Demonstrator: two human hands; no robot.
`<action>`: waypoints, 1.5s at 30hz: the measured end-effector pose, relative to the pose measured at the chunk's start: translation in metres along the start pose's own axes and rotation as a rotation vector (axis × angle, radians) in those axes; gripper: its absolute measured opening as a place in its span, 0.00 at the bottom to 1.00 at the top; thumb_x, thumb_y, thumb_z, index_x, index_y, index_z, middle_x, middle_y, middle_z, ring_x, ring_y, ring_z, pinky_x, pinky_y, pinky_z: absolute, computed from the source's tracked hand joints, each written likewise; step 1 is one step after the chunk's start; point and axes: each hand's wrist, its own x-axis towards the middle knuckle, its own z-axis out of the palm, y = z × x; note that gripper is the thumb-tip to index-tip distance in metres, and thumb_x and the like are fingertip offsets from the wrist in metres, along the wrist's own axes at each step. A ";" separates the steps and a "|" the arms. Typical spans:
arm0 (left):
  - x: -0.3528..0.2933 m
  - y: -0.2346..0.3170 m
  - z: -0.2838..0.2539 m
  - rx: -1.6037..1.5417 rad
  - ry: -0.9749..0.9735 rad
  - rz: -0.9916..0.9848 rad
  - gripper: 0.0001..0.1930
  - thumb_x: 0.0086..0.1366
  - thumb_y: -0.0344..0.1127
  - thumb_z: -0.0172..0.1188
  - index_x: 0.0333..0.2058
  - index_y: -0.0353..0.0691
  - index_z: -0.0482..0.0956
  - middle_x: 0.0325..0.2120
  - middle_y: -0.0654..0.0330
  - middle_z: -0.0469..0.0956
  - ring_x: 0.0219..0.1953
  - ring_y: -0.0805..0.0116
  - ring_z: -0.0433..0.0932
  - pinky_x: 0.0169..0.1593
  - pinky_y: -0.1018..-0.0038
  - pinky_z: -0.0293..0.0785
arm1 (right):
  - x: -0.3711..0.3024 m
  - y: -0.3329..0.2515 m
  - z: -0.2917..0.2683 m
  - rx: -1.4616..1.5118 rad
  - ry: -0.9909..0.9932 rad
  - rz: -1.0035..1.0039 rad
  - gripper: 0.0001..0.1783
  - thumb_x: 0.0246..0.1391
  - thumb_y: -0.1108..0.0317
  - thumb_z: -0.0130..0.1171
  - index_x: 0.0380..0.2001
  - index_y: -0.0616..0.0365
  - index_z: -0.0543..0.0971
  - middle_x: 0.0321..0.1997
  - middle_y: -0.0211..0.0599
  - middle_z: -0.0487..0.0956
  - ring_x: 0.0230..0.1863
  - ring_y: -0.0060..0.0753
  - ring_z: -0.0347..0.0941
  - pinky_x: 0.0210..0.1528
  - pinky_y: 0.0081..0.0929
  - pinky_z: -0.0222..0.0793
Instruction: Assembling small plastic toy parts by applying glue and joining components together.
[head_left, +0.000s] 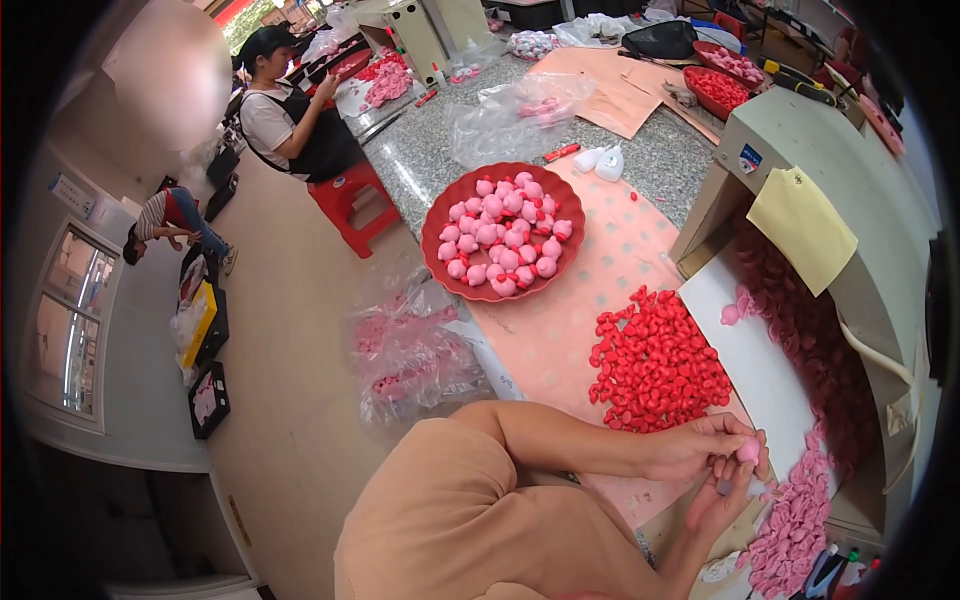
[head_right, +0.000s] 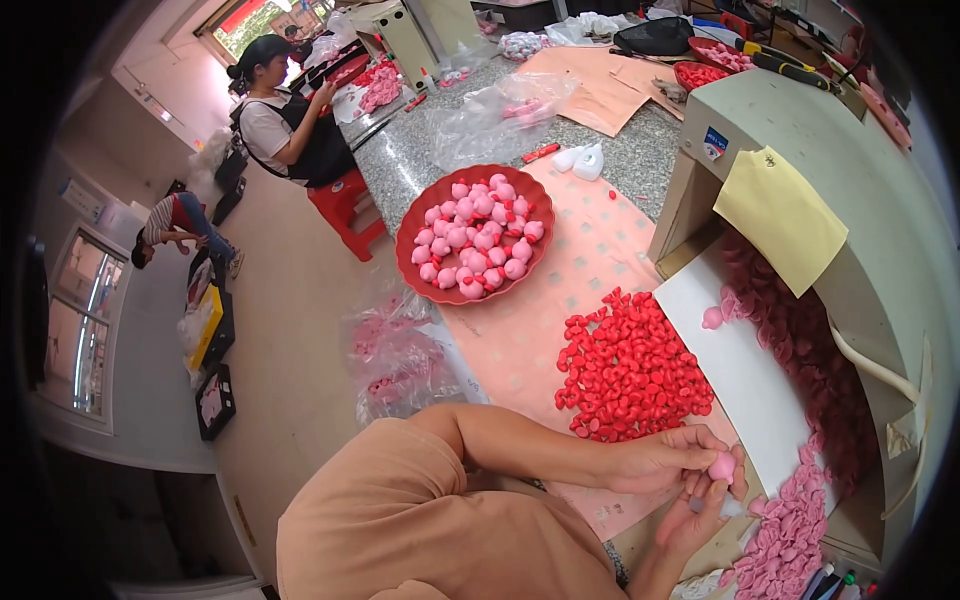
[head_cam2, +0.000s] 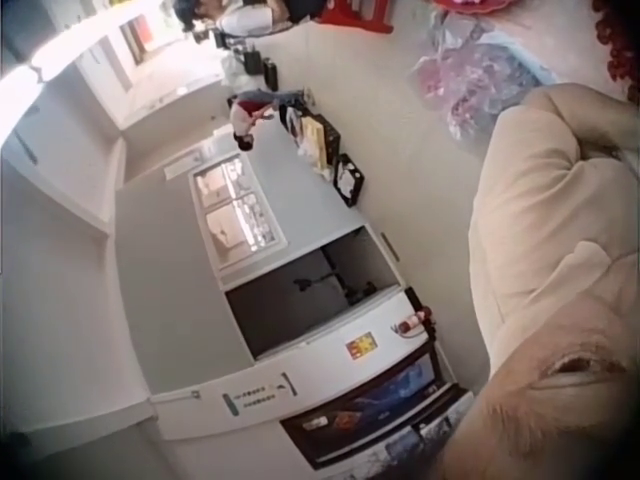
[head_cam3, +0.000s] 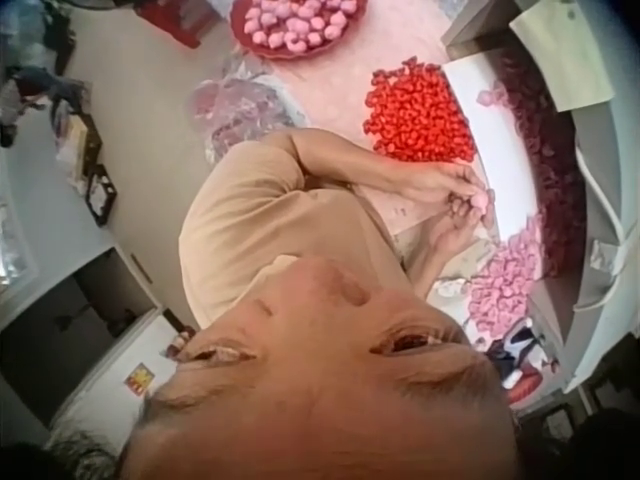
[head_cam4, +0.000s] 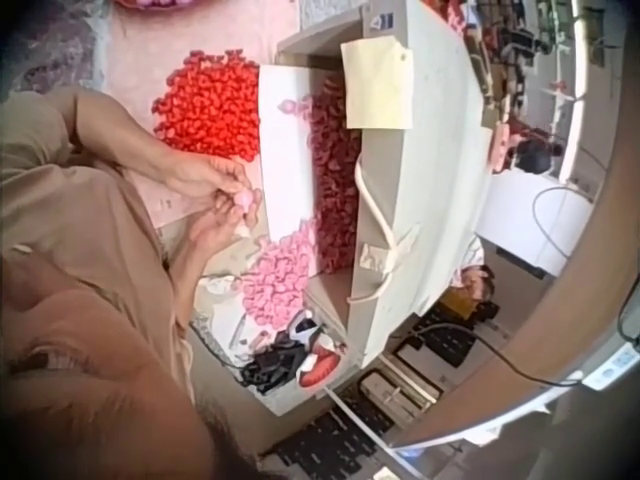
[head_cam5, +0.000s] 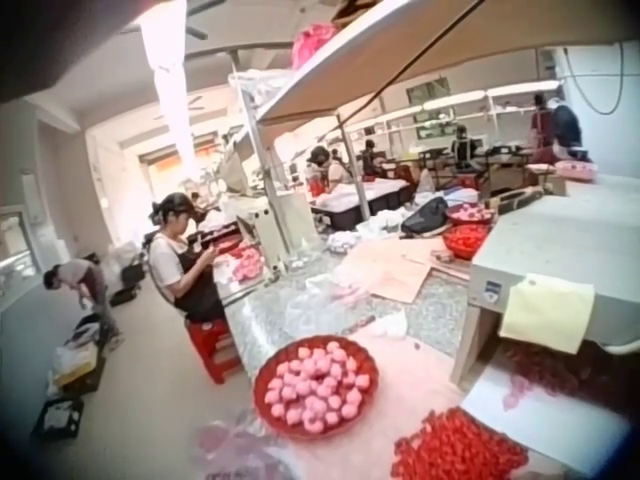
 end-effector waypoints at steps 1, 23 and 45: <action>0.001 -0.001 -0.002 -0.001 0.000 0.001 0.05 0.67 0.37 0.51 0.41 0.49 0.70 0.39 0.64 0.73 0.35 0.76 0.68 0.37 0.79 0.64 | 0.000 0.000 -0.002 -0.006 -0.014 0.014 0.24 0.62 0.63 0.47 0.58 0.61 0.61 0.59 0.35 0.64 0.45 0.18 0.63 0.48 0.20 0.60; 0.002 -0.004 -0.003 -0.019 0.009 0.029 0.05 0.67 0.36 0.51 0.40 0.47 0.71 0.37 0.64 0.74 0.32 0.75 0.70 0.36 0.79 0.67 | 0.002 0.001 -0.004 -0.035 0.055 0.014 0.24 0.59 0.63 0.50 0.55 0.66 0.64 0.57 0.37 0.65 0.38 0.16 0.60 0.38 0.15 0.58; 0.000 -0.003 0.001 -0.029 0.037 0.039 0.06 0.67 0.36 0.51 0.41 0.44 0.70 0.34 0.64 0.73 0.31 0.75 0.70 0.36 0.78 0.67 | 0.000 -0.001 -0.004 -0.001 -0.063 -0.018 0.21 0.61 0.65 0.47 0.56 0.60 0.63 0.62 0.37 0.63 0.47 0.20 0.64 0.47 0.20 0.61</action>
